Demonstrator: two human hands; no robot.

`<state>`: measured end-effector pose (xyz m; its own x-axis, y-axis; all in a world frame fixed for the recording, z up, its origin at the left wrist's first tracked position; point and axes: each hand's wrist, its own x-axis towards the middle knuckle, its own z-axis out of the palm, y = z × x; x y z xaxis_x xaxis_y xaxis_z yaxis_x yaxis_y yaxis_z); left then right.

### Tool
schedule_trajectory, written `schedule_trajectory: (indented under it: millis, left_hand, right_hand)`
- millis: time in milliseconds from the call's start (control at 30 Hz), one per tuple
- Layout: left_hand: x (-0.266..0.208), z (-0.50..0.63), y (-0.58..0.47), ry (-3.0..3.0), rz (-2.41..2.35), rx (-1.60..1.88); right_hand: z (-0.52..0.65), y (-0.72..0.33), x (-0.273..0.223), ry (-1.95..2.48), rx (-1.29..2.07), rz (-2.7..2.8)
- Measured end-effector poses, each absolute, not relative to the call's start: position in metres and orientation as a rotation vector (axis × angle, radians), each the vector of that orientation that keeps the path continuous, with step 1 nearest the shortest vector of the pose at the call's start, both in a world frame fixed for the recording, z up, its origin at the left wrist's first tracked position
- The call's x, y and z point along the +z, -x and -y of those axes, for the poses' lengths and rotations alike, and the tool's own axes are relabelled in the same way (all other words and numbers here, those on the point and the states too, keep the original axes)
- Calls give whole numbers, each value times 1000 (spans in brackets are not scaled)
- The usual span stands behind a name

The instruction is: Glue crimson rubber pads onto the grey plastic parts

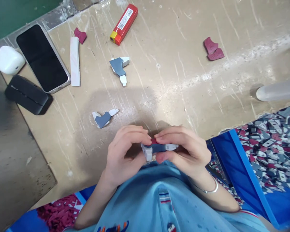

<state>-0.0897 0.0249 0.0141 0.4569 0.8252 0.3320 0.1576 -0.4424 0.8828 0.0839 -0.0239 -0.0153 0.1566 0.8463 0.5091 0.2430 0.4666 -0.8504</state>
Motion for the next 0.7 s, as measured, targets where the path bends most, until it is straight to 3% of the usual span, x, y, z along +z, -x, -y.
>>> schedule_trajectory:
  millis: [367, 700]
  left_hand:
    - [18, -23, 89, -1779, -889, 1031]
    - [27, -24, 83, -1891, -824, 889]
  right_hand:
    - [19, -85, -11, 971, 667, 1497]
    - [27, -89, -10, 966, 529, 1518]
